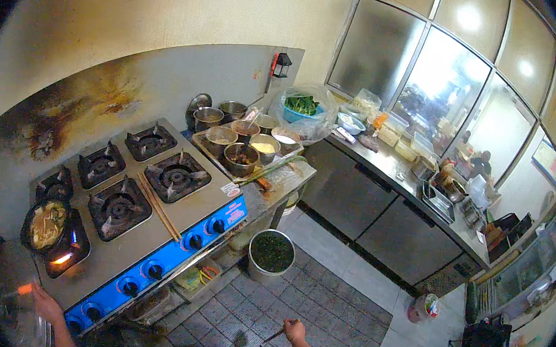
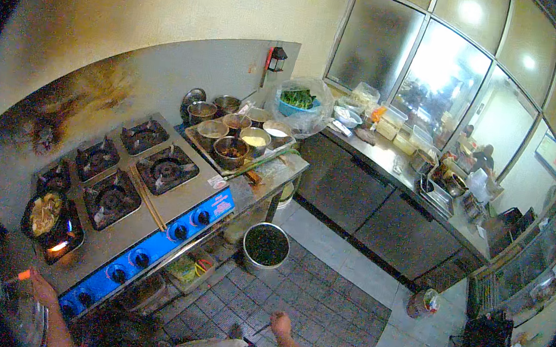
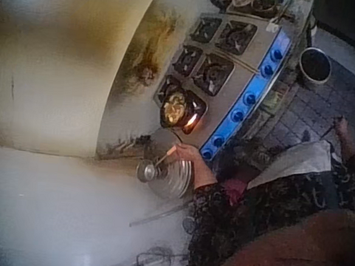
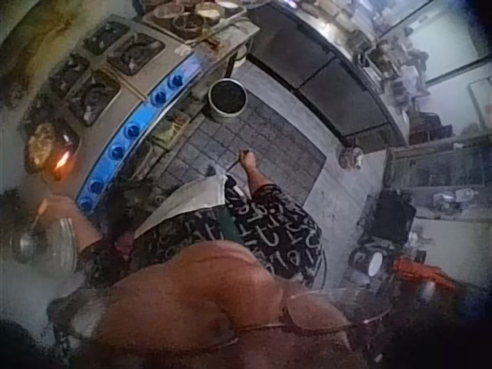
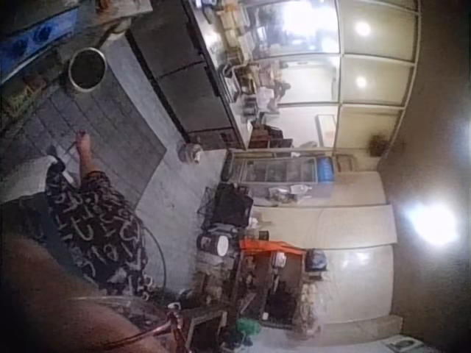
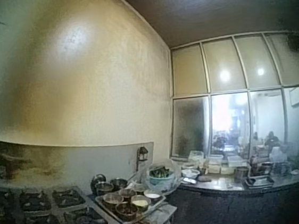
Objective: The person retrieves noodles from a container under the stove and adds them to a pot of boiling liquid. They stir the noodles with chopsticks, add seasonings from various containers, and transfer the cooked noodles and broth into a serving bowl.
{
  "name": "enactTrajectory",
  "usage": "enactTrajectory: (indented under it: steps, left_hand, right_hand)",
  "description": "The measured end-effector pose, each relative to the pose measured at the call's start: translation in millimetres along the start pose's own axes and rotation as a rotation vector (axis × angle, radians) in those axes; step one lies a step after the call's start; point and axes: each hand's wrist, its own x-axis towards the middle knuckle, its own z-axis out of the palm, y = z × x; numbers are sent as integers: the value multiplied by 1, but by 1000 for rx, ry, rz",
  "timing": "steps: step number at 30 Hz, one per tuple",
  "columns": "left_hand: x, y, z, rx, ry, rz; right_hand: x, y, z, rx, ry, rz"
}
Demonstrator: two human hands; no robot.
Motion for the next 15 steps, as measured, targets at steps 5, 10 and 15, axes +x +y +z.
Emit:
enactTrajectory:
  steps: [5,10,15]
  left_hand:
    - [1,-23,14,-25,68,19]
    - [0,-11,14,16,26,-18]
    - [1,-40,37,197,16,78]
  right_hand:
    - [-4,-4,3,-70,-24,-7]
    - [19,38,13,-189,31,-177]
    - [25,34,15,-88,12,-113]
